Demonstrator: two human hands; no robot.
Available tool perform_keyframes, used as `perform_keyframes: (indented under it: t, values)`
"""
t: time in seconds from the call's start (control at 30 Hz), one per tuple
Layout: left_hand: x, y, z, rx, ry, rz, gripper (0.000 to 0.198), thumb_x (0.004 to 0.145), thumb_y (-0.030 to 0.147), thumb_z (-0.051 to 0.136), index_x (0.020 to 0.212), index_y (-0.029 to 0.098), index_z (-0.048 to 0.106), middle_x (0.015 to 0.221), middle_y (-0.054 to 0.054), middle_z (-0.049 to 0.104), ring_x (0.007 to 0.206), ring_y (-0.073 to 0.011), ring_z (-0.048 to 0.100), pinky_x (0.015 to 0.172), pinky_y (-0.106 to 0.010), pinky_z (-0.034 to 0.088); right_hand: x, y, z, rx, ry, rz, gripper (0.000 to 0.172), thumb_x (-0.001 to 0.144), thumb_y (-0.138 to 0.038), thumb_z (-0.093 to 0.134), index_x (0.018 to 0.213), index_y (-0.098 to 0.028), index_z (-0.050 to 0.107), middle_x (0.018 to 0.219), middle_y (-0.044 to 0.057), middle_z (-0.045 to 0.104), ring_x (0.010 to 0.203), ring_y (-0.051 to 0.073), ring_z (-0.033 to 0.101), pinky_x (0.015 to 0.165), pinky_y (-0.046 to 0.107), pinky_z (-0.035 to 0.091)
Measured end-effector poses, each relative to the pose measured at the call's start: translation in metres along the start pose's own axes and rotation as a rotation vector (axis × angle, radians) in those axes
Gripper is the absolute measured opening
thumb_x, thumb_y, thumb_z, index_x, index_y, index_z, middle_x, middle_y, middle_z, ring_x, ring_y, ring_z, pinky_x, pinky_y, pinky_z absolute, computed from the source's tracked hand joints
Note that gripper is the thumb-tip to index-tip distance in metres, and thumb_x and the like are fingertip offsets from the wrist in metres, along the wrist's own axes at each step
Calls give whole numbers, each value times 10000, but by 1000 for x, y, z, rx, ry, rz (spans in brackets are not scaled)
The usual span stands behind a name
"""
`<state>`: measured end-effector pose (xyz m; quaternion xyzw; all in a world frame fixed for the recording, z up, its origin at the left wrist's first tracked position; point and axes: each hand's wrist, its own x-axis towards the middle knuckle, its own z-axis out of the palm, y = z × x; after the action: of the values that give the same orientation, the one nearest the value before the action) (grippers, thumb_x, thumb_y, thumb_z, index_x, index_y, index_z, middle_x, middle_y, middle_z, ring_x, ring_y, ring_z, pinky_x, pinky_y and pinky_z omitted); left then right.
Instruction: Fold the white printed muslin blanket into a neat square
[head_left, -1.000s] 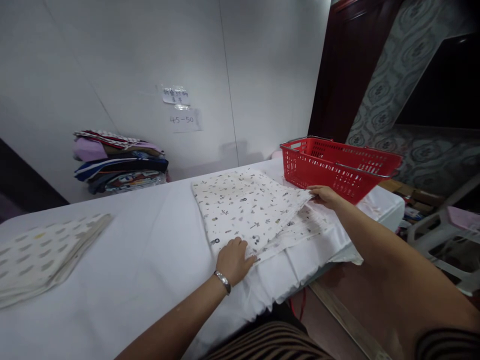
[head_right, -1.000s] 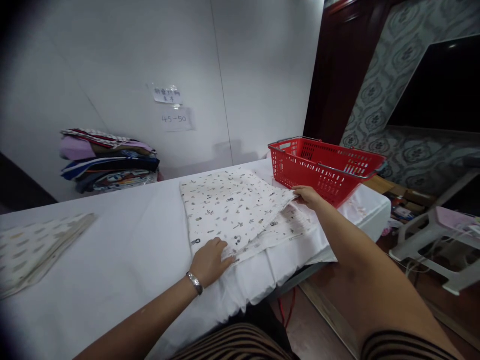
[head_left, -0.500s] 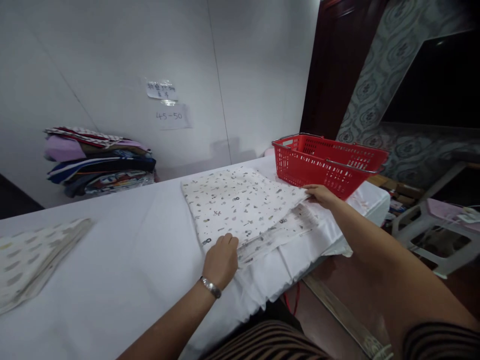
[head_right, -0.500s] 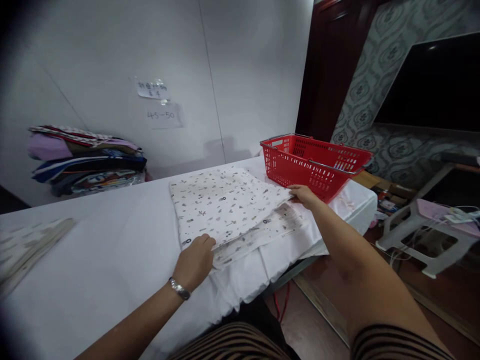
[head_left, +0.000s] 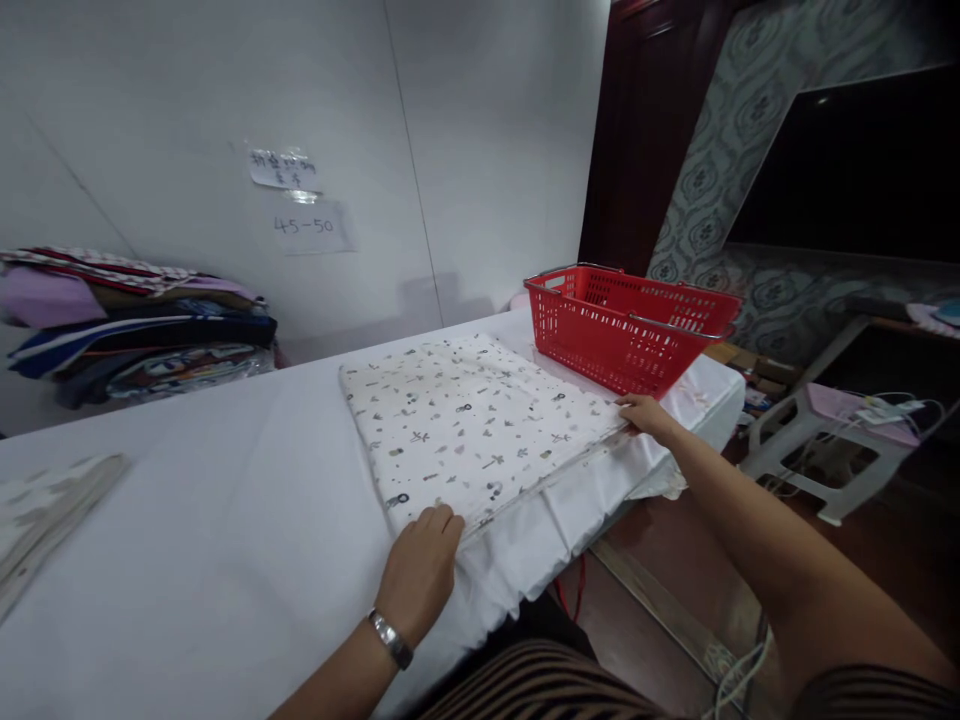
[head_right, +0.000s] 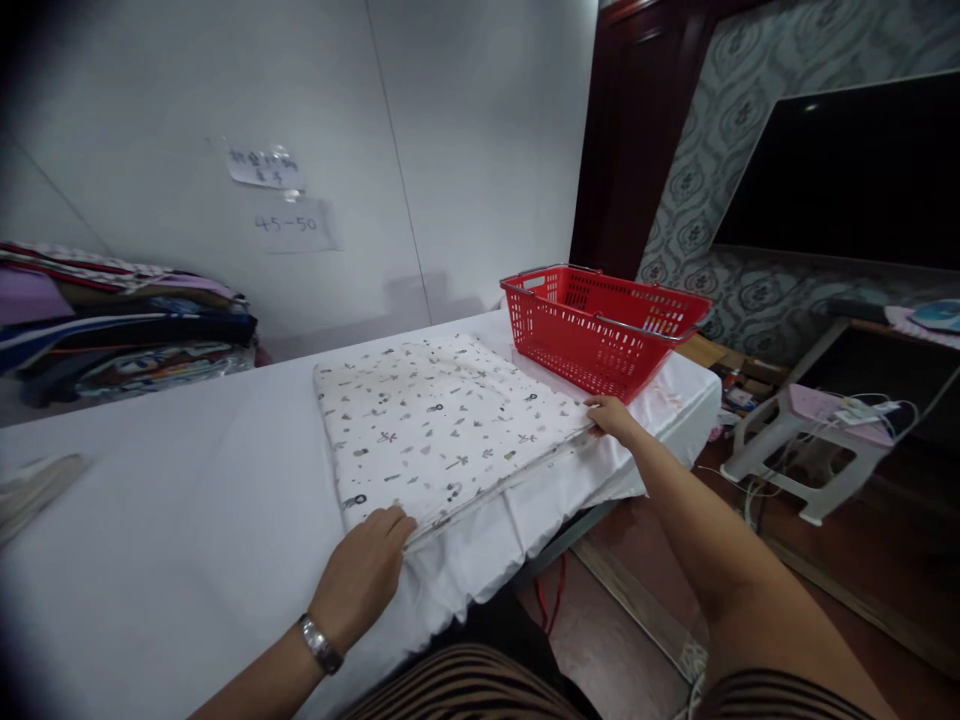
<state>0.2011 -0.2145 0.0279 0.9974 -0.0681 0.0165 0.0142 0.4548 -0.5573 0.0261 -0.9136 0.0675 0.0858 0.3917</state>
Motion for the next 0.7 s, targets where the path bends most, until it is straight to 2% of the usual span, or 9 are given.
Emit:
perform_keyframes:
  t: [0.17,0.33,0.47,0.6,0.7]
  values:
    - [-14,-7,2,-4,-39,-63,386,742,-52,345,922,189,587,951,-52,544,883,-202,475,737,-327,362,1,8,5,-248,-9,-6,471,724,-66,462,1181,-74,575,543,36,613,470,146,579,493,212,437]
    - [-28,-13,7,-38,-34,-148,382,758,42,448,1098,186,544,1065,-62,521,957,-201,470,797,-324,374,7,9,8,-466,13,-70,421,683,-99,510,1080,-95,648,840,106,690,768,199,643,661,227,448]
    - [-32,-13,11,-88,41,-190,326,788,100,438,1092,174,528,1063,-64,513,1000,-197,453,820,-310,386,12,10,7,-577,22,-89,337,678,-138,543,980,-97,687,996,134,669,948,235,605,732,233,428]
    - [-33,-12,15,-119,68,-298,239,801,163,448,1029,174,518,1048,-66,502,994,-208,452,763,-303,402,13,9,6,-602,12,-88,262,666,-149,574,890,-95,697,928,137,679,912,243,615,700,242,431]
    - [-34,-9,20,-144,49,-345,229,788,149,455,1010,184,499,1044,-59,497,978,-205,464,756,-298,403,9,1,5,-566,0,-116,113,639,-125,595,704,-92,680,723,132,668,803,259,633,634,259,438]
